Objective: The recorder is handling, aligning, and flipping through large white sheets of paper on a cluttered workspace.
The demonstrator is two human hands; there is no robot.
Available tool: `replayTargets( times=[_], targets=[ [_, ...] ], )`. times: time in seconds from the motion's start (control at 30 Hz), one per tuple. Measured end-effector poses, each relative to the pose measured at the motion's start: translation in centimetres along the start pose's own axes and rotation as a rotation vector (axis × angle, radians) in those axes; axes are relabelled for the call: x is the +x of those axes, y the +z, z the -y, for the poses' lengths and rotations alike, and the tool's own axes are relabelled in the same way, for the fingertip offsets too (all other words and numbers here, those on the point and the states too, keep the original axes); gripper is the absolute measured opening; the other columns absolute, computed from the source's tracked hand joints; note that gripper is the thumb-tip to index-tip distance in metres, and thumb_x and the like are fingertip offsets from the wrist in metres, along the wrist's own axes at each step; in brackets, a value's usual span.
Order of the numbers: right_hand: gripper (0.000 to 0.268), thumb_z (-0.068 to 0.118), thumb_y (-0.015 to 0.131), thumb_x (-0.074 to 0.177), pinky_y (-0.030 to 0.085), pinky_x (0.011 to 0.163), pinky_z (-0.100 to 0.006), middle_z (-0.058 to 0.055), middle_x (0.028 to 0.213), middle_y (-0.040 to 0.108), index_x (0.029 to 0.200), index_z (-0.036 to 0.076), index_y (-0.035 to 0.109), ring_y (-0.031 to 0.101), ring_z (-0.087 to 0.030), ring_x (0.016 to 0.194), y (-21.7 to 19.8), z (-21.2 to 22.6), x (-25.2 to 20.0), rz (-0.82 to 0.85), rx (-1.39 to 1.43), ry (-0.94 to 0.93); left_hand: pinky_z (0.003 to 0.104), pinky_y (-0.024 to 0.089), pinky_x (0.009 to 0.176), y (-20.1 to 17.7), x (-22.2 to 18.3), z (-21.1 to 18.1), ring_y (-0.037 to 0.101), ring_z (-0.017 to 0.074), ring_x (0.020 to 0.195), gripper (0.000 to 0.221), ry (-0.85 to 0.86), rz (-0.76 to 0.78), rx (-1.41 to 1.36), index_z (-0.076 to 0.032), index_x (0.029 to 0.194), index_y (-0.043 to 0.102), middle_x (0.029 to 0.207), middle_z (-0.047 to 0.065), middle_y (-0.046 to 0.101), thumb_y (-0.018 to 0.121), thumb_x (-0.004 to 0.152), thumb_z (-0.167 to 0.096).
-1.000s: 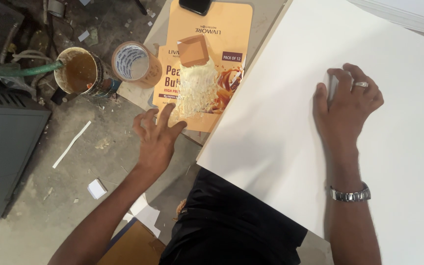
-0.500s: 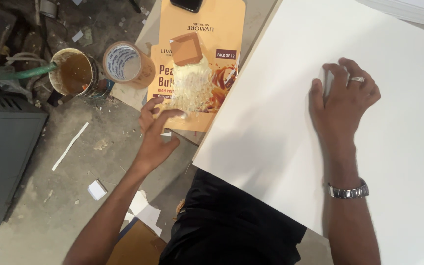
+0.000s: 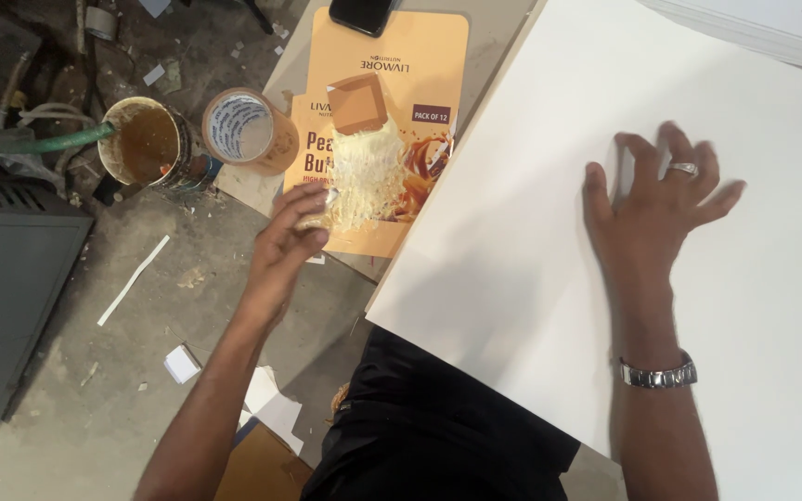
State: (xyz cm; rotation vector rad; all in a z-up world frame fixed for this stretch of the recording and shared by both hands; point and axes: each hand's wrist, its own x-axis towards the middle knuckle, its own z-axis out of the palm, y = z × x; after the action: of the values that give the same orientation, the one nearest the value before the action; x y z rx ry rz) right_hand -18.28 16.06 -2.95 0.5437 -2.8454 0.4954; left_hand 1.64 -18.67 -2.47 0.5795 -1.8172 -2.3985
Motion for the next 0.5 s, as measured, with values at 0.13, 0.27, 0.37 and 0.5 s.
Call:
replayTargets(
  times=[0.13,0.27,0.37,0.5],
  targets=[
    [0.054,0.046,0.067,0.109,-0.003,0.108,-0.085,-0.026,0.166,0.037,0.150,0.012,0.059,0.012,-0.053,0.154,0.0,0.0,0.1,0.007,0.064,0.045,0.042,0.038,0.116,-0.3,1.6,0.3,0.045,0.0294,0.135,0.043,0.371,-0.130,0.880,-0.009,0.132,0.068,0.150,0.010,0.046,0.073,0.090,-0.016],
    [0.063,0.053,0.061,0.107,-0.007,0.109,-0.085,-0.025,0.169,0.031,0.155,0.014,0.052,0.007,-0.054,0.156,-0.3,0.3,0.2,0.104,0.060,0.103,0.056,0.033,0.115,-0.4,3.7,1.9,0.035,0.0410,0.140,0.049,0.590,-0.275,1.406,-0.012,0.132,0.073,0.161,0.016,0.036,0.079,0.087,-0.029],
    [0.064,0.054,0.060,0.107,-0.007,0.109,-0.085,-0.025,0.169,0.031,0.156,0.014,0.052,0.007,-0.054,0.155,-0.2,0.2,0.3,0.104,0.058,0.104,0.059,0.030,0.113,0.0,4.8,2.6,0.033,0.0418,0.140,0.052,0.571,-0.283,1.550,-0.013,0.131,0.074,0.168,0.016,0.029,0.079,0.085,-0.035],
    [0.064,0.053,0.061,0.106,-0.006,0.110,-0.085,-0.024,0.170,0.031,0.155,0.014,0.053,0.007,-0.053,0.156,-0.2,0.1,0.2,0.112,0.056,0.109,0.059,0.028,0.116,0.6,5.8,3.0,0.031,0.0423,0.143,0.052,0.584,-0.288,1.588,-0.013,0.132,0.074,0.172,0.013,0.023,0.078,0.086,-0.038]
  ],
)
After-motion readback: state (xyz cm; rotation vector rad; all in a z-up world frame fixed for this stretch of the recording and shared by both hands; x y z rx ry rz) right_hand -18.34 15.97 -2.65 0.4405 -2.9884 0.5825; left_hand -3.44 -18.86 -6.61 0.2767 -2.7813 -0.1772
